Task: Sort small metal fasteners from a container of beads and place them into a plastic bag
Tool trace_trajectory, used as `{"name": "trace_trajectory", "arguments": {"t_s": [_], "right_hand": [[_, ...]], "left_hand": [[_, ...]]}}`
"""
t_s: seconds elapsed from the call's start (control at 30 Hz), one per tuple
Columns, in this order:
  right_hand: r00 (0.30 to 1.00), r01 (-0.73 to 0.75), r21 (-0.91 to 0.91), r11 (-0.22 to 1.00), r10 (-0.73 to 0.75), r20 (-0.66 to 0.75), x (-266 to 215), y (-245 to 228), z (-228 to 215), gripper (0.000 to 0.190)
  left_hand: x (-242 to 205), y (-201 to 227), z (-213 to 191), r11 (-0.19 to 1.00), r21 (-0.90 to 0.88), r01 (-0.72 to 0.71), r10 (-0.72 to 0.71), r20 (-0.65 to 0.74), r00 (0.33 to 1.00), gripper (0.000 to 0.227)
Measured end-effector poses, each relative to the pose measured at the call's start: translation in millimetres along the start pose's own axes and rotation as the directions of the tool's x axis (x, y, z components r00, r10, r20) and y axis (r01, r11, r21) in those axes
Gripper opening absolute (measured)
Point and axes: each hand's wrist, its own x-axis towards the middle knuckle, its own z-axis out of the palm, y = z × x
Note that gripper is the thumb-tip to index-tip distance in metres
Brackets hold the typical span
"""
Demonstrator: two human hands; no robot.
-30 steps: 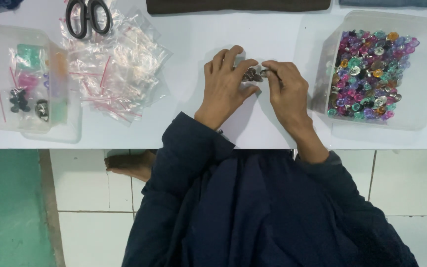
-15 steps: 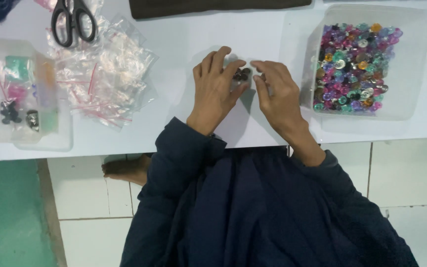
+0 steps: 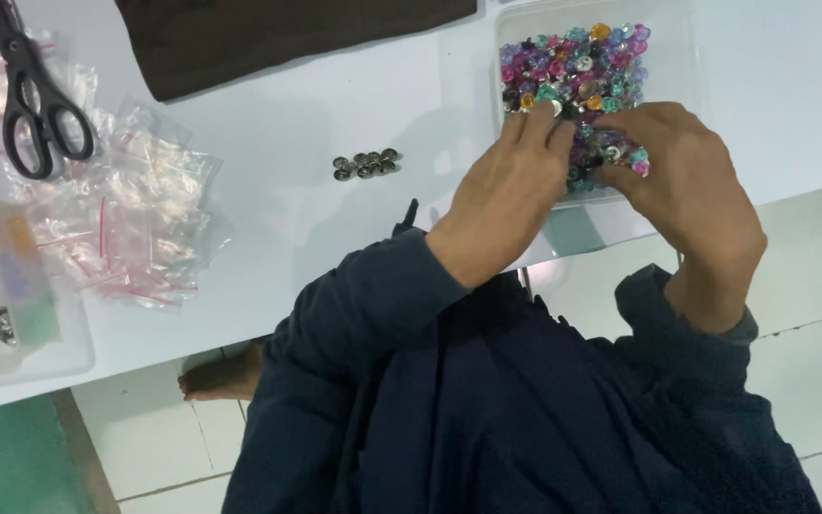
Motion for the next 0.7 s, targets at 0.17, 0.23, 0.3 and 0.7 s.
{"name": "trace_trajectory", "arguments": {"t_s": [0.17,0.23,0.3,0.7], "right_hand": [[0.978,-0.150,0.020,0.988,0.145,0.151,9.3,17.2,4.0,0.075],[0.944,-0.253,0.026,0.967,0.241,0.226,16.3,15.5,4.3,0.084],[0.962,-0.155,0.001,0.988,0.151,0.226,21.8,20.7,9.0,0.088],[0.967,0.119,0.151,0.981,-0.080,-0.244,45.5,30.3,25.5,0.066]], "left_hand": [[29.6,14.9,73.2,0.850,0.497,0.175,-0.185,-0.029,0.982,0.049],[40.7,14.6,88.0,0.810,0.546,0.213,-0.258,0.006,0.966,0.054],[52.8,13.7,92.7,0.759,0.646,0.082,-0.254,0.177,0.951,0.035],[74.8,-19.0,89.0,0.971,-0.125,0.204,-0.215,-0.086,0.973,0.067]]}}
